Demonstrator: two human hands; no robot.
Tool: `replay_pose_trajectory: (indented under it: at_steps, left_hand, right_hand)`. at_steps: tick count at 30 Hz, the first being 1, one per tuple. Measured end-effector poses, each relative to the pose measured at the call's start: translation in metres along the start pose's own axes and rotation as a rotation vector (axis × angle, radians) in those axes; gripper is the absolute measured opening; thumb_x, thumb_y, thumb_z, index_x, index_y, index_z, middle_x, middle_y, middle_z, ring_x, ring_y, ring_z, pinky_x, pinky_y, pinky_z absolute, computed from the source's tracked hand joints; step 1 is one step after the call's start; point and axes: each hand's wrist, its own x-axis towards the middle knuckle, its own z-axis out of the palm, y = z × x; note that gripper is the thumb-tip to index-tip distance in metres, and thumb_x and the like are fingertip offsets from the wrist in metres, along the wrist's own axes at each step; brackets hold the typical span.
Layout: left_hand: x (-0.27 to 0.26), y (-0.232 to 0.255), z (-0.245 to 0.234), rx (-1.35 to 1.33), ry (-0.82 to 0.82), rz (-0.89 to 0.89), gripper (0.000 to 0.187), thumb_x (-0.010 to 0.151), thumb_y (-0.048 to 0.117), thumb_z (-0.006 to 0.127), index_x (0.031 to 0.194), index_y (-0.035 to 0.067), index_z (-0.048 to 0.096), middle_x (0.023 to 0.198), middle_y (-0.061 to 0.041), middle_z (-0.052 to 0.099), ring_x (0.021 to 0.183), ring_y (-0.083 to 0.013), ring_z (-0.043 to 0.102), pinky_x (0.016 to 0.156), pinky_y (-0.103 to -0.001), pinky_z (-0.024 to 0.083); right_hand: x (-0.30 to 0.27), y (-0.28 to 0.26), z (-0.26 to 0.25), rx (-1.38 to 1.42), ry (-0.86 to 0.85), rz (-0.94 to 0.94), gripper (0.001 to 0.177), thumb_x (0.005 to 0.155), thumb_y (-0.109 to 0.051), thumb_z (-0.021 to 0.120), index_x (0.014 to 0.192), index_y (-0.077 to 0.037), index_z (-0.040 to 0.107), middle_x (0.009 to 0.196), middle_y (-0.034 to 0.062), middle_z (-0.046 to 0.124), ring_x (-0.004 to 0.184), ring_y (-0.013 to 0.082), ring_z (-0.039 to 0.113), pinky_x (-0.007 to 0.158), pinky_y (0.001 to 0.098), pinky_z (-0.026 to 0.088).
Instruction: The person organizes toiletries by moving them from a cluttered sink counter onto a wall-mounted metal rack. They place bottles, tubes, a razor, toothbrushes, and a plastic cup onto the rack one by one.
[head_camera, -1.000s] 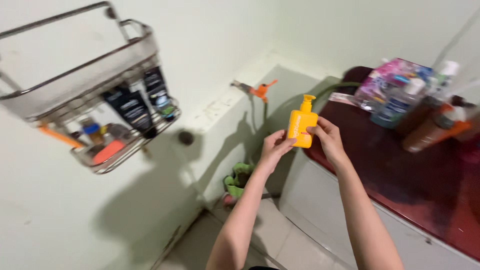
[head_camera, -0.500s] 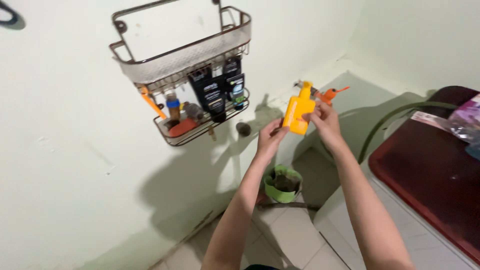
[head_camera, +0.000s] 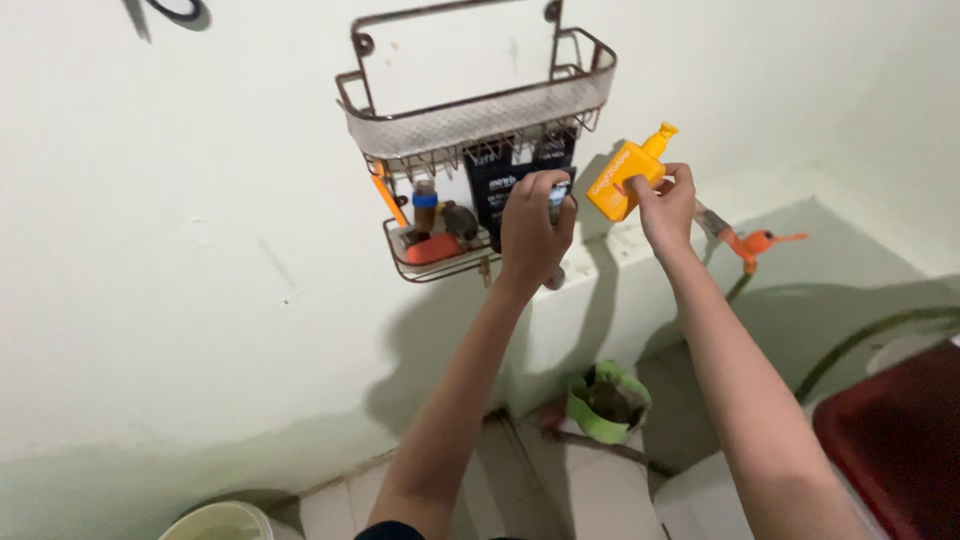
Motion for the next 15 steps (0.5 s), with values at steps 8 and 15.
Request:
replay_pose_trajectory:
  at_steps: [8, 15]
  left_hand:
    - [0.043, -0.024, 0.016, 0.428, -0.138, 0.095, 0.010, 0.092, 0.012, 0.063, 0.099, 0.006, 0.066, 0.102, -0.011, 0.067, 0.104, -0.0312, 0.064, 0.091, -0.047, 0.048]
    - [0.039, -0.045, 0.042, 0.607, -0.004, 0.249, 0.023, 0.076, 0.015, 0.066, 0.096, 0.004, 0.066, 0.102, -0.018, 0.066, 0.095, -0.0368, 0.063, 0.079, -0.050, 0.045]
  right_hand:
    - [0.050, 0.028, 0.042, -0.116, -0.054, -0.079, 0.047, 0.083, -0.022, 0.081, 0.115, -0.003, 0.052, 0.099, 0.0171, 0.073, 0.088, 0.0234, 0.073, 0.078, 0.0343, 0.058]
    - [0.050, 0.031, 0.052, -0.007, -0.085, -0.037, 0.048, 0.083, -0.022, 0.080, 0.115, -0.004, 0.050, 0.098, 0.0140, 0.072, 0.082, 0.0206, 0.072, 0.072, 0.0334, 0.058]
